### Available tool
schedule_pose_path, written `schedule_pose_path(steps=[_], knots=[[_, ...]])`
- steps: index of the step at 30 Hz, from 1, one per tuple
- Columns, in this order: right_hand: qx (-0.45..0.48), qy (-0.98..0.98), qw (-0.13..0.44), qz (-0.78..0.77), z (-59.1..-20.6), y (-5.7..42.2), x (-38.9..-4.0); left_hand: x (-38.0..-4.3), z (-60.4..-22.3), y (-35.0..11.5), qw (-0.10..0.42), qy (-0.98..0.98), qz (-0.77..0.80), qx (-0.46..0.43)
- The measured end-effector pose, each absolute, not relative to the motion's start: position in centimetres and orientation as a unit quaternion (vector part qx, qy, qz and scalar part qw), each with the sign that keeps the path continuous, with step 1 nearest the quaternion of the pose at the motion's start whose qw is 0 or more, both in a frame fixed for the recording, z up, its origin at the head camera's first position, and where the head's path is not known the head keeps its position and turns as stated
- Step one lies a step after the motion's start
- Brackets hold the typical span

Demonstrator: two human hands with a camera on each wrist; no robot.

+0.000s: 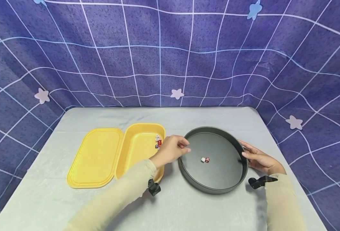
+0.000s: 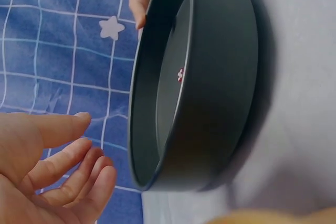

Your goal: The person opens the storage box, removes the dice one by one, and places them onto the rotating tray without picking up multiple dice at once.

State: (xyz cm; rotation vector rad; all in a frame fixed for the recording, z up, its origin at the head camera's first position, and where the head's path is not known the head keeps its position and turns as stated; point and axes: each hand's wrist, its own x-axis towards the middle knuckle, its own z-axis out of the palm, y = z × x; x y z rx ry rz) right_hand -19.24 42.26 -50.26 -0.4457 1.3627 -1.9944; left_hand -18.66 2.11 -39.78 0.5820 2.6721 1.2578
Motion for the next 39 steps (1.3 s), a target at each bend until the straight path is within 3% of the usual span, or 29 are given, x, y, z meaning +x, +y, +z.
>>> schedule_pose_path(steps=[20, 30, 39], knots=[[-0.172, 0.519, 0.338, -0.766, -50.2, 42.1, -19.2, -19.8, -42.2, -5.1, 0.028, 0.882, 0.458, 0.107], [-0.173, 0.517, 0.34, -0.766, -50.2, 42.3, -19.3, -20.1, -44.3, -6.7, 0.074, 0.896, 0.437, 0.039], [-0.169, 0.51, 0.348, -0.768, -50.3, 42.4, -19.4, -19.8, -46.1, -6.7, 0.085, 0.907, 0.412, 0.016]])
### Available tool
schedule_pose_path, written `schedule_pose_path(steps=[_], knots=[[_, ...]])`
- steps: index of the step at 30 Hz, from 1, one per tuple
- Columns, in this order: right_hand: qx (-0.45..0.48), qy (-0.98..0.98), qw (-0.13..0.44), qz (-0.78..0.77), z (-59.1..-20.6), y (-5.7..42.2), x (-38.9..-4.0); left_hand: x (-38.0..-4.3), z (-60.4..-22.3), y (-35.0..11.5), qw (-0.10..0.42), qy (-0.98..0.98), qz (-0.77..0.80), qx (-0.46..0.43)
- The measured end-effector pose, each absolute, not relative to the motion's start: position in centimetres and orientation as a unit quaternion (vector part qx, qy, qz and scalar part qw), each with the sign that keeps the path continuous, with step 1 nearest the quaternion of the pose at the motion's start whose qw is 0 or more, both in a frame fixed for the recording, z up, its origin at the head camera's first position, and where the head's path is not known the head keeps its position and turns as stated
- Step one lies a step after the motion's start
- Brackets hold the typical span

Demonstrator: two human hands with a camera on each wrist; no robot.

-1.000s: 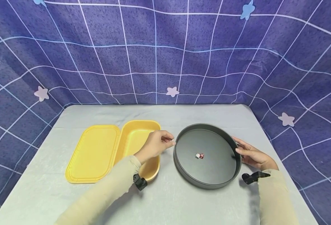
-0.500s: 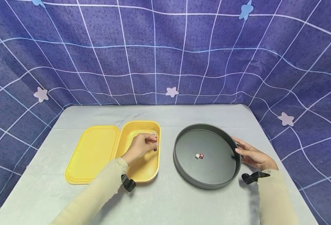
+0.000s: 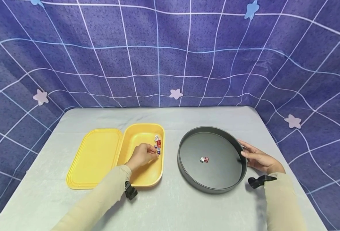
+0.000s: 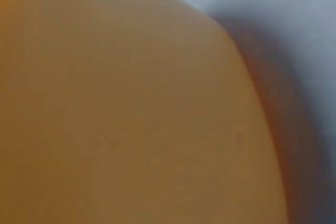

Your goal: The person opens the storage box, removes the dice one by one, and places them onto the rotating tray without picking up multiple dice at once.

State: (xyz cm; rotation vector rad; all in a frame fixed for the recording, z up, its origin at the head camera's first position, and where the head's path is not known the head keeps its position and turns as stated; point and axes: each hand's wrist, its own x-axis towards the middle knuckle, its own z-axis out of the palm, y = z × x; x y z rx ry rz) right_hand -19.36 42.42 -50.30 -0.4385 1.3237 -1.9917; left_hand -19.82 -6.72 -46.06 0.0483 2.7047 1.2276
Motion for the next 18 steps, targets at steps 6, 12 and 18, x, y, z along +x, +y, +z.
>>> schedule_pose_path(steps=[6, 12, 18], knots=[[-0.169, 0.509, 0.349, -0.769, -50.3, 42.4, -19.4, -19.9, -46.6, -6.6, 0.069, 0.908, 0.412, 0.022], [-0.167, 0.511, 0.35, -0.767, -50.3, 42.5, -19.5, -20.1, -47.3, -6.4, 0.045, 0.915, 0.399, 0.029], [-0.166, 0.521, 0.348, -0.762, -50.2, 42.3, -19.4, -20.1, -47.5, -6.2, 0.028, 0.923, 0.384, 0.03]])
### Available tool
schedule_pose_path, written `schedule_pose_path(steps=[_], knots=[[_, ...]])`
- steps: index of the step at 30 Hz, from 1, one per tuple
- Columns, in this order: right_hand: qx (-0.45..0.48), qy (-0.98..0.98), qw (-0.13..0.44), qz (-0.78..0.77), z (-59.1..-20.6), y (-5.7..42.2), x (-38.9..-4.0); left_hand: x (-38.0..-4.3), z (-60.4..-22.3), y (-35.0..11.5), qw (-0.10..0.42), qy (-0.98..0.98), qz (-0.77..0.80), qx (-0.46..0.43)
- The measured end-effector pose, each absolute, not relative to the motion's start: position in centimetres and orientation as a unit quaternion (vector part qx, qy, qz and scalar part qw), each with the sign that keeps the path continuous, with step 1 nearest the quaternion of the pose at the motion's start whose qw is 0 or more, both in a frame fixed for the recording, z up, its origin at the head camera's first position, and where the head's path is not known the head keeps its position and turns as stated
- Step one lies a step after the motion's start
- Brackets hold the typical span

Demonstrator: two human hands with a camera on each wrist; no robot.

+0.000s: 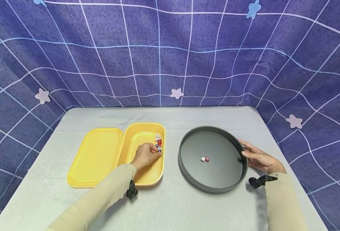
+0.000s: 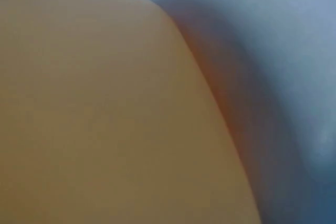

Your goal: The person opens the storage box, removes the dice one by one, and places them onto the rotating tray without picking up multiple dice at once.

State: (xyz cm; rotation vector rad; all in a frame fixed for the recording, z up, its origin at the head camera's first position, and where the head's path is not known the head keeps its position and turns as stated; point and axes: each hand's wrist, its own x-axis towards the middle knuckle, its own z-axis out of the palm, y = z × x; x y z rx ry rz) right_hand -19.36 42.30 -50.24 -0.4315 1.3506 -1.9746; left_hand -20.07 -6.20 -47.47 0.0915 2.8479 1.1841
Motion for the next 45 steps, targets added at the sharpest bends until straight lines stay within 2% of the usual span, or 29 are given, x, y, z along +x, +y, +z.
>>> schedule_pose_path(steps=[24, 45], knots=[[-0.166, 0.522, 0.343, -0.763, -50.1, 42.2, -19.4, -20.1, -47.5, -6.0, 0.019, 0.934, 0.357, 0.02], [-0.163, 0.519, 0.338, -0.768, -50.2, 42.1, -19.1, -19.8, -45.2, -7.0, 0.053, 0.931, 0.36, 0.02]])
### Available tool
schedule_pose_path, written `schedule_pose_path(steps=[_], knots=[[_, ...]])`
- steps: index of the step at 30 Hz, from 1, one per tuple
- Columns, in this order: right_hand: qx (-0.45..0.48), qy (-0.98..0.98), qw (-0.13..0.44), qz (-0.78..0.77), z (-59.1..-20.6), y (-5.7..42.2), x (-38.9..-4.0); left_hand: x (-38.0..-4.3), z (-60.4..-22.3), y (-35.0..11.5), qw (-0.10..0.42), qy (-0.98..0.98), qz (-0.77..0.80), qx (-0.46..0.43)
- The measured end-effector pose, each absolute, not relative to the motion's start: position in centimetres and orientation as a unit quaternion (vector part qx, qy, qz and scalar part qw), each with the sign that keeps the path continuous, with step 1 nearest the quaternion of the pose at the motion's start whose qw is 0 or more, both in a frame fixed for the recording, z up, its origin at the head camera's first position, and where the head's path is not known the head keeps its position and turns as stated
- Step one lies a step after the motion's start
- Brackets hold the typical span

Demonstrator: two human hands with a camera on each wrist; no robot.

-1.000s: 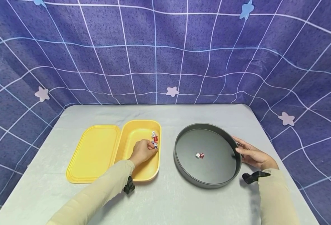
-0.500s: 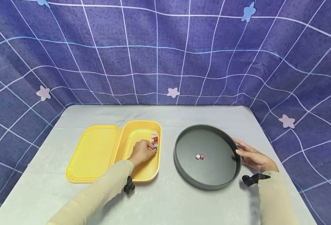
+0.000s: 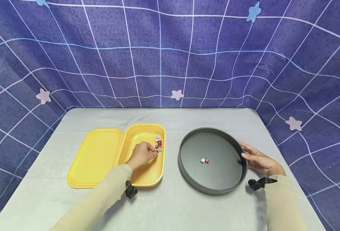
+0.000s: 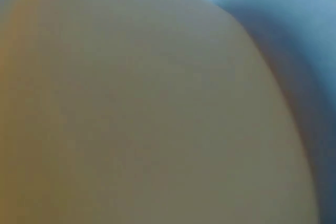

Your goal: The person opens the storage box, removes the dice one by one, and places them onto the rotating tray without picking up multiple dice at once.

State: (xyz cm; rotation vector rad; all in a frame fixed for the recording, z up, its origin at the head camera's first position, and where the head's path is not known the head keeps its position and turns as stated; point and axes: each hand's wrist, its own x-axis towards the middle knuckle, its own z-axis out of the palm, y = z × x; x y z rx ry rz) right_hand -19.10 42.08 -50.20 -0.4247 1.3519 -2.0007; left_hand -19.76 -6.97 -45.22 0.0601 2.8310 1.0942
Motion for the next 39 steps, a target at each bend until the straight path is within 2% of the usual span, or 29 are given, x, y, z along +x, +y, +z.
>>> schedule_pose_path(steps=[5, 12, 18, 22, 39], knots=[[-0.163, 0.518, 0.34, -0.768, -50.2, 42.2, -19.1, -19.5, -43.3, -6.8, 0.058, 0.921, 0.385, 0.024], [-0.166, 0.512, 0.345, -0.769, -50.3, 42.4, -19.2, -19.4, -40.5, -5.3, 0.022, 0.914, 0.397, 0.078], [-0.167, 0.508, 0.346, -0.771, -50.4, 42.4, -19.2, -19.2, -38.6, -2.8, 0.016, 0.905, 0.411, 0.114], [-0.166, 0.511, 0.345, -0.769, -50.4, 42.3, -19.2, -19.4, -38.5, -1.0, 0.008, 0.892, 0.432, 0.137], [-0.166, 0.506, 0.342, -0.774, -50.4, 42.4, -19.3, -19.8, -40.7, 5.4, 0.032, 0.88, 0.44, 0.177]])
